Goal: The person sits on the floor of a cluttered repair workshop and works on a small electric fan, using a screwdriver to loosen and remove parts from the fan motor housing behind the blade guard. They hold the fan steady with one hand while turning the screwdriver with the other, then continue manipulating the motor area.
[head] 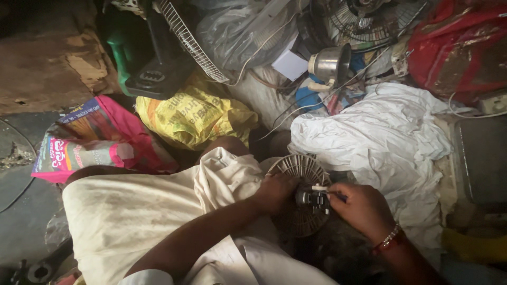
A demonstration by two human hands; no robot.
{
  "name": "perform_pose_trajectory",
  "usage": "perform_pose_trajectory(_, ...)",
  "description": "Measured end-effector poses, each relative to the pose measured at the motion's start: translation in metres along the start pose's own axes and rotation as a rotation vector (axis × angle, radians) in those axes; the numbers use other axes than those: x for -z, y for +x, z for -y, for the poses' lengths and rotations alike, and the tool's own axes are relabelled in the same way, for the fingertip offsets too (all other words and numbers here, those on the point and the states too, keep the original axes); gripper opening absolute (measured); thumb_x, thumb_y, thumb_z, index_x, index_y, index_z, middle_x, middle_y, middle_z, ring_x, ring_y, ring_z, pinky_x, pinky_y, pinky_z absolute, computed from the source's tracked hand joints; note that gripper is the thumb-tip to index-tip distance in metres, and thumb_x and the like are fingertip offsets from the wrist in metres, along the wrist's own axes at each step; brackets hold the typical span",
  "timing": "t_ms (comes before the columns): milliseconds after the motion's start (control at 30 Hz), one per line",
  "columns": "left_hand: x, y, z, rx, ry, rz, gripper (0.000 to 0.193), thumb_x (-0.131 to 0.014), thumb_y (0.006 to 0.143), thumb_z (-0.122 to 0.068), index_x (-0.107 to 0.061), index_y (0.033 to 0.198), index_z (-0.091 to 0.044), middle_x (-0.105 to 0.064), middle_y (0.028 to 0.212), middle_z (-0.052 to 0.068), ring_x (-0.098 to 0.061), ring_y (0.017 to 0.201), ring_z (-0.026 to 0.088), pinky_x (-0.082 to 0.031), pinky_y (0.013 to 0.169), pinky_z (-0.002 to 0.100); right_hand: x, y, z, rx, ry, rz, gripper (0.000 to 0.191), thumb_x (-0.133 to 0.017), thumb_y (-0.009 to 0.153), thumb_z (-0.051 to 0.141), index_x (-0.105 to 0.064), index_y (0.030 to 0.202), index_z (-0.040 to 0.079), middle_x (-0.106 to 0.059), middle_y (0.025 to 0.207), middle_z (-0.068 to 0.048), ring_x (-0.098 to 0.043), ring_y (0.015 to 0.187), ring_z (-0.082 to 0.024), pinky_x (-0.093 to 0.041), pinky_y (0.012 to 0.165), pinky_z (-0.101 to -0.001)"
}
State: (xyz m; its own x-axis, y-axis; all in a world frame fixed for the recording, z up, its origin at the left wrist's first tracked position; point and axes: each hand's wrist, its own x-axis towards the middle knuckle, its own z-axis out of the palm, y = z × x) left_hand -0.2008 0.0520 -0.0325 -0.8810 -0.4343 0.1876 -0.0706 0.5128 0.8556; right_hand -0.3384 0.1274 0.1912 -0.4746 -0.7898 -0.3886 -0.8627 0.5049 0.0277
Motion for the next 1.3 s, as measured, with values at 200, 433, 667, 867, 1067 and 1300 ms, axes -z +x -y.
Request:
perform_pose_trajectory(200,-0.001,-0.001,-0.011,0.111,0.099,0.070,0.060,-0.078,0.077,-0.030,-0.058,0.130,-0.010,-0.068,0.120,0.016,-0.063,0.115,0.037,-0.046,0.096,0.054,0.000,-0.003,0.000,0.017,-0.019,0.021,0.024,-0.074,0.079,0.037,-0.079,0.097,0.022,-0.075,0.077,-0.011,-0.073,0.074,-0.031,-0.056,0.066,-0.0419)
perform_pose_trajectory(433,0.006,-0.003,-0.010,0.043,0.210,0.135,0.043,-0.068,0.083,-0.021,-0.057,0.122,-0.005,-0.070,0.112,0.017,-0.067,0.107,0.035,-0.047,0.091,0.055,0.004,-0.011,-0.003,0.127,0.109,0.013,0.025,-0.075,0.078,0.028,-0.077,0.099,0.016,-0.079,0.090,-0.010,-0.076,0.081,-0.029,-0.057,0.070,-0.0377)
perform_pose_trajectory(667,0.000,0.000,0.013,0.058,0.161,0.195,0.050,-0.054,0.101,-0.014,-0.052,0.150,-0.022,-0.072,0.098,0.016,-0.071,0.088,0.035,-0.056,0.076,0.050,-0.004,-0.020,0.004,-0.020,0.220,-0.019,0.026,-0.080,0.075,0.024,-0.076,0.098,0.012,-0.079,0.086,-0.011,-0.079,0.081,-0.025,-0.059,0.070,-0.0361)
perform_pose_trajectory(867,-0.004,0.014,0.037,-0.040,0.276,-0.153,0.042,-0.066,0.087,-0.022,-0.064,0.127,-0.010,-0.064,0.136,0.017,-0.061,0.120,0.037,-0.053,0.092,0.051,-0.010,-0.021,0.005,-0.028,0.245,-0.081,0.023,-0.080,0.077,0.023,-0.075,0.096,0.010,-0.078,0.085,-0.012,-0.079,0.080,-0.025,-0.059,0.069,-0.0358)
perform_pose_trajectory(1067,0.008,0.030,0.039,-0.095,0.336,0.043,0.055,-0.068,0.075,-0.019,-0.065,0.129,-0.017,-0.051,0.144,0.010,-0.044,0.132,0.034,-0.043,0.096,0.059,-0.015,-0.021,0.008,-0.009,0.291,-0.136,0.023,-0.080,0.077,0.023,-0.075,0.095,0.009,-0.078,0.083,-0.011,-0.078,0.076,-0.023,-0.058,0.068,-0.0341)
perform_pose_trajectory(1300,0.020,0.049,0.027,-0.200,0.526,0.144,0.022,-0.065,0.089,-0.024,-0.072,0.109,-0.017,-0.065,0.121,0.006,-0.057,0.122,0.027,-0.046,0.099,0.051,-0.018,-0.025,-0.003,-0.059,0.280,-0.107,0.023,-0.081,0.078,0.022,-0.075,0.094,0.007,-0.078,0.080,-0.011,-0.078,0.071,-0.021,-0.057,0.066,-0.0333)
